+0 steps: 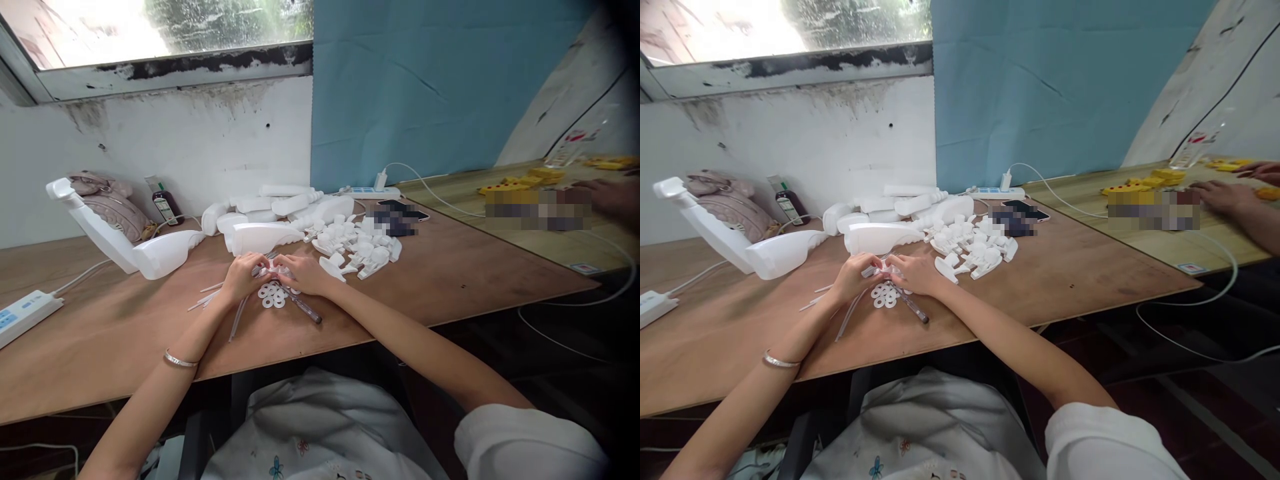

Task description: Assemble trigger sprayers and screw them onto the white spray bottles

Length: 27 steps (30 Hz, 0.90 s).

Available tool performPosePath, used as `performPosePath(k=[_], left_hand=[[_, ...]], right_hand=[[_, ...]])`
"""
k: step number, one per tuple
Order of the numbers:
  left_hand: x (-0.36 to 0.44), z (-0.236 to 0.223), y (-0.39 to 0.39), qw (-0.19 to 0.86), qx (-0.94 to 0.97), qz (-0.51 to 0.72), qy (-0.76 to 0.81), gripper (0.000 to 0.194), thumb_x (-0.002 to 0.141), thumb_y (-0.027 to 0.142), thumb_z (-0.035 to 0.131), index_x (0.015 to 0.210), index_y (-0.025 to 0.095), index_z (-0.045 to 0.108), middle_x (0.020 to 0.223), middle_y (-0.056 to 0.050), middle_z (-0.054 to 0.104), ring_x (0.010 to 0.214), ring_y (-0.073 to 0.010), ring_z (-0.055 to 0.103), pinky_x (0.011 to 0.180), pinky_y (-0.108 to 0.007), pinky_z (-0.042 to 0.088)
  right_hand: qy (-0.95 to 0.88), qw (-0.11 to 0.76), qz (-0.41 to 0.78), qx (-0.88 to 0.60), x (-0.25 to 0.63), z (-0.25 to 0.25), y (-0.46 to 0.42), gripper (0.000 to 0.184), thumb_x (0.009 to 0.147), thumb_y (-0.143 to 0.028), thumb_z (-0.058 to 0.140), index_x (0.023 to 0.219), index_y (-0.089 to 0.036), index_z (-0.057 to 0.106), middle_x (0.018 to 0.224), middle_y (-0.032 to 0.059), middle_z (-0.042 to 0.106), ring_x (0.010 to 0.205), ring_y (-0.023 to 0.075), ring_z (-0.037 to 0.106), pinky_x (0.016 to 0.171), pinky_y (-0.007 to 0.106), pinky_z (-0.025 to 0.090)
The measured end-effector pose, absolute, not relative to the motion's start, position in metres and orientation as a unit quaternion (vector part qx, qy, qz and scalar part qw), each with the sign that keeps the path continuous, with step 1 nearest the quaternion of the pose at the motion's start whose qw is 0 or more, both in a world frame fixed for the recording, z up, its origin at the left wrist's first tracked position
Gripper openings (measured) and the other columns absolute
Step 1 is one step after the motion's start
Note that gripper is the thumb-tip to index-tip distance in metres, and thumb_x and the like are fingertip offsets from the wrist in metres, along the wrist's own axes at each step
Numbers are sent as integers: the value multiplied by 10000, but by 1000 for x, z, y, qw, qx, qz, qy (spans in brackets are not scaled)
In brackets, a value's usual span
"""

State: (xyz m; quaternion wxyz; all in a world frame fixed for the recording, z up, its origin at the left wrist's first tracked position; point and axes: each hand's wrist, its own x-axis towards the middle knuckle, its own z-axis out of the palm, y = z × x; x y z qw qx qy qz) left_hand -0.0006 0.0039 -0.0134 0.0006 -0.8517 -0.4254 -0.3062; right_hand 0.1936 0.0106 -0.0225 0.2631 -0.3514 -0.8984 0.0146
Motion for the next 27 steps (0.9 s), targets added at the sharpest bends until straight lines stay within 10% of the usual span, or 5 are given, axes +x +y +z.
performPosePath(k=[27], left_hand=[[-3, -12, 2, 97, -864, -268, -414, 176, 774, 375, 579, 771, 202, 614, 814, -16, 645, 779, -171, 509, 730, -282, 382]], right_hand=[[-906, 263, -14, -332, 193, -24, 14, 243, 870, -392, 424, 971, -213, 554, 821, 16, 620, 666, 117, 550, 547, 204, 289]])
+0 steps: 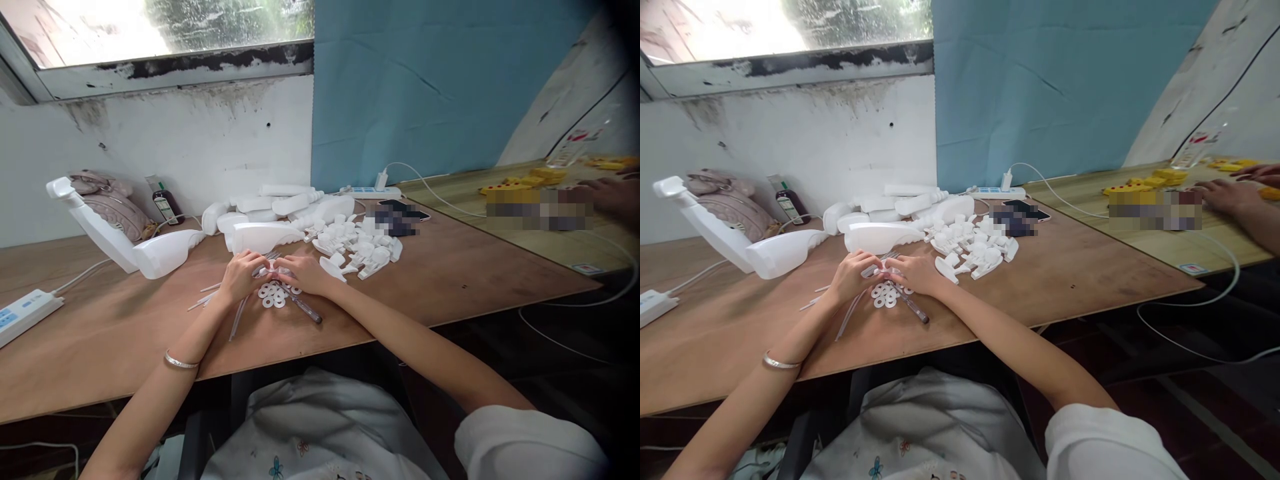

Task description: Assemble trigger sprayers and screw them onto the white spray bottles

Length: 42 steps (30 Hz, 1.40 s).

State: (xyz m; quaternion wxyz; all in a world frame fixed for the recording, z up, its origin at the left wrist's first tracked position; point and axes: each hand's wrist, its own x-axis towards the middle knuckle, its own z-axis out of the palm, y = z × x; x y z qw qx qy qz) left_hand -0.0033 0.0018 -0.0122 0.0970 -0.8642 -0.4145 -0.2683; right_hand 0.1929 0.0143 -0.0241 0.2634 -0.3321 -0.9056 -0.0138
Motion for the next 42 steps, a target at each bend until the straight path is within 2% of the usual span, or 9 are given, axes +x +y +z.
performPosePath(k=[19, 25, 31, 37, 42], left_hand=[[-3, -2, 2, 194, -874, -187, -405, 273, 858, 412, 441, 800, 223, 629, 925, -30, 635, 855, -187, 518, 696, -318, 322], [-1, -8, 3, 154, -870, -197, -425, 242, 841, 418, 466, 808, 221, 603, 911, -29, 616, 852, -183, 522, 701, -300, 342], [0, -11, -2, 120, -863, -221, -437, 212, 814, 377, 493, 910, 205, 569, 932, -42, 601, 865, -188, 537, 720, -299, 360], [-1, -12, -1, 104, -873, -219, -423, 214, 787, 382, 525, 901, 207, 573, 954, -44, 587, 881, -189, 535, 730, -293, 367], [-1, -11, -1, 85, -873, -224, -424, 191, 784, 355, 530, 897, 207, 572, 958, -41, 583, 873, -185, 530, 724, -286, 377]], right_hand=[[-902, 244, -14, -357, 190, -20, 15, 291, 884, -441, 361, 967, -230, 544, 864, 6, 634, 674, 117, 560, 530, 204, 257], [-892, 266, -28, -364, 189, -26, 15, 271, 865, -434, 401, 970, -229, 544, 865, 12, 641, 710, 132, 582, 563, 215, 296], [-890, 294, -7, -348, 190, -32, 14, 238, 826, -386, 489, 991, -216, 510, 936, 20, 641, 776, 137, 603, 612, 217, 345], [-879, 328, 26, -344, 190, -34, 15, 334, 774, -376, 550, 1032, -192, 448, 845, 9, 646, 733, 152, 616, 609, 222, 369], [-877, 334, 32, -344, 189, -36, 15, 331, 774, -375, 548, 1025, -186, 443, 846, 18, 642, 732, 160, 618, 618, 230, 377]])
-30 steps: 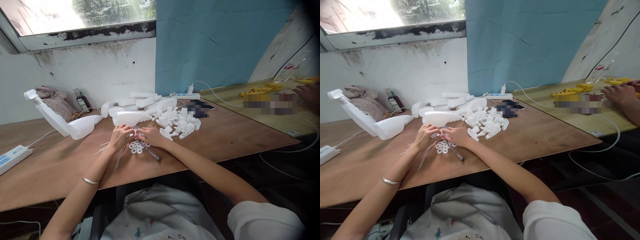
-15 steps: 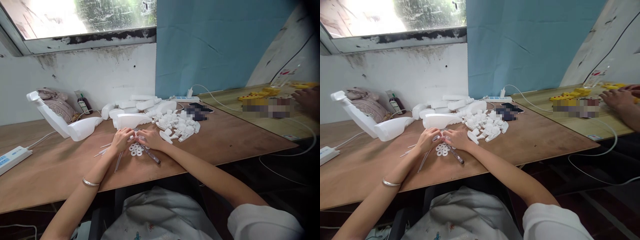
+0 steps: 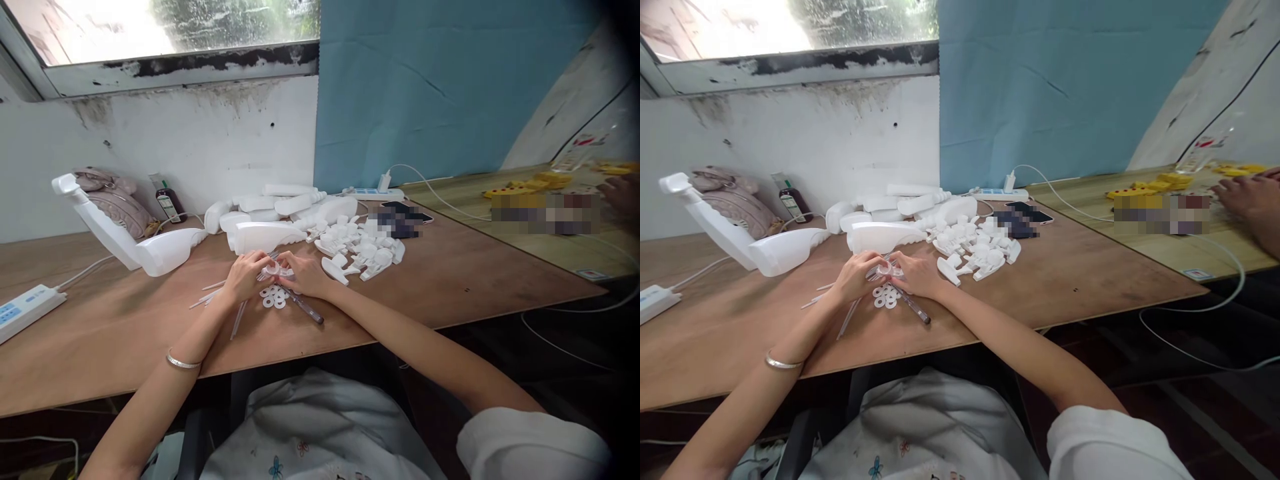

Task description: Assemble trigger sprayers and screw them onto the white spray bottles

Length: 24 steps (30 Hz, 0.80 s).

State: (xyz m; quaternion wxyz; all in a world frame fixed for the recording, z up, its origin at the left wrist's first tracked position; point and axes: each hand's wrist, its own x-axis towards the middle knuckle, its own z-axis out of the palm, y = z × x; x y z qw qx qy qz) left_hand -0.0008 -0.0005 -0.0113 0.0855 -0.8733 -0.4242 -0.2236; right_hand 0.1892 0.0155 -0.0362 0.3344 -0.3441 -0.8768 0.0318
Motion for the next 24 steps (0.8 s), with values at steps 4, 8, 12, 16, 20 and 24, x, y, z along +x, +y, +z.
performPosePath(k=[4, 8, 12, 16, 20, 24], left_hand=[[0, -12, 0, 72, -879, -216, -418, 196, 794, 349, 514, 916, 204, 563, 949, -44, 580, 873, -185, 524, 726, -289, 384], [0, -14, 0, 75, -885, -209, -409, 216, 820, 356, 478, 953, 206, 557, 933, -51, 575, 855, -183, 524, 738, -294, 391], [1, -13, -2, 52, -884, -222, -407, 207, 810, 351, 490, 945, 207, 552, 931, -54, 579, 863, -185, 529, 742, -295, 400], [-1, -9, -2, -42, -850, -292, -436, 250, 823, 393, 451, 963, 191, 498, 917, -41, 595, 805, -160, 556, 727, -277, 418], [-7, -6, 0, -49, -778, -314, -542, 234, 850, 343, 337, 837, 183, 507, 792, -36, 603, 689, -157, 552, 627, -265, 408], [-10, -4, -1, 9, -765, -214, -608, 152, 749, 279, 432, 682, 196, 541, 670, -26, 611, 598, -163, 541, 526, -249, 347]], right_hand=[[-882, 328, 36, -338, 189, -36, 16, 321, 778, -367, 542, 1025, -187, 442, 867, 29, 635, 738, 161, 614, 628, 237, 382], [-883, 321, 31, -341, 189, -34, 15, 295, 784, -352, 529, 1012, -185, 444, 871, 27, 627, 735, 159, 610, 618, 237, 380], [-888, 314, 30, -335, 190, -34, 16, 287, 802, -372, 510, 1007, -180, 450, 879, 35, 626, 745, 157, 605, 616, 235, 376], [-888, 307, 32, -341, 190, -34, 17, 329, 798, -394, 523, 1032, -180, 435, 905, 40, 633, 758, 163, 609, 615, 235, 372], [-884, 294, 27, -363, 190, -33, 17, 357, 776, -396, 563, 1026, -180, 429, 910, 39, 643, 752, 169, 614, 594, 231, 360], [-879, 288, 15, -379, 189, -32, 18, 350, 788, -426, 545, 1009, -180, 432, 888, 45, 647, 729, 164, 614, 583, 226, 350]])
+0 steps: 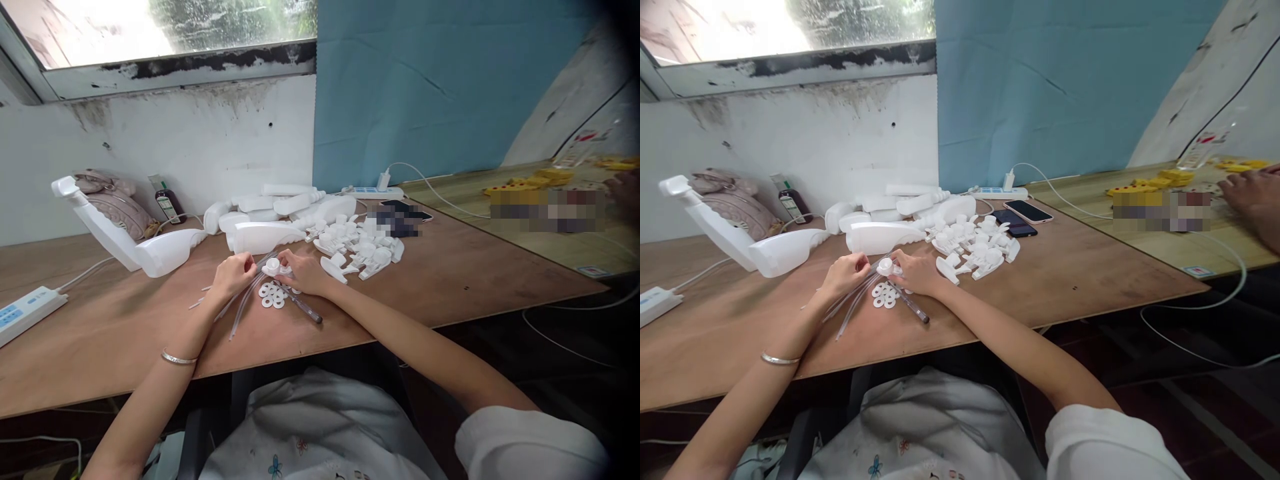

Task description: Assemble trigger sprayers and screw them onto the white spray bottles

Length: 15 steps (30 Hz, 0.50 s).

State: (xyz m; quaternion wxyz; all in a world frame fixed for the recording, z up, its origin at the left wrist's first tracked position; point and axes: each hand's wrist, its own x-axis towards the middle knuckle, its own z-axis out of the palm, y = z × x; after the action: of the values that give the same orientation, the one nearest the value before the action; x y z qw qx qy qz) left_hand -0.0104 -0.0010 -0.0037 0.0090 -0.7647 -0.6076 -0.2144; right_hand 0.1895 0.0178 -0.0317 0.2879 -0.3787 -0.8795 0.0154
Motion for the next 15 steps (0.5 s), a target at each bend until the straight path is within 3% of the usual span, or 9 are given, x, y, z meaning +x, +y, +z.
performPosePath(k=[8, 15], left_hand=[[-14, -1, -3, 30, -797, -113, -593, 221, 694, 385, 529, 583, 204, 590, 679, -25, 646, 630, -171, 571, 492, -235, 319], [-12, 1, -4, -5, -784, -103, -612, 176, 705, 337, 527, 617, 205, 604, 737, -27, 664, 676, -191, 585, 508, -247, 325]], right_hand=[[-872, 297, 6, -388, 190, -37, 21, 356, 784, -438, 544, 1011, -191, 427, 876, 29, 643, 730, 161, 614, 582, 223, 345], [-872, 293, 12, -392, 190, -34, 20, 343, 787, -431, 542, 1004, -190, 431, 883, 31, 647, 734, 161, 615, 578, 220, 336]])
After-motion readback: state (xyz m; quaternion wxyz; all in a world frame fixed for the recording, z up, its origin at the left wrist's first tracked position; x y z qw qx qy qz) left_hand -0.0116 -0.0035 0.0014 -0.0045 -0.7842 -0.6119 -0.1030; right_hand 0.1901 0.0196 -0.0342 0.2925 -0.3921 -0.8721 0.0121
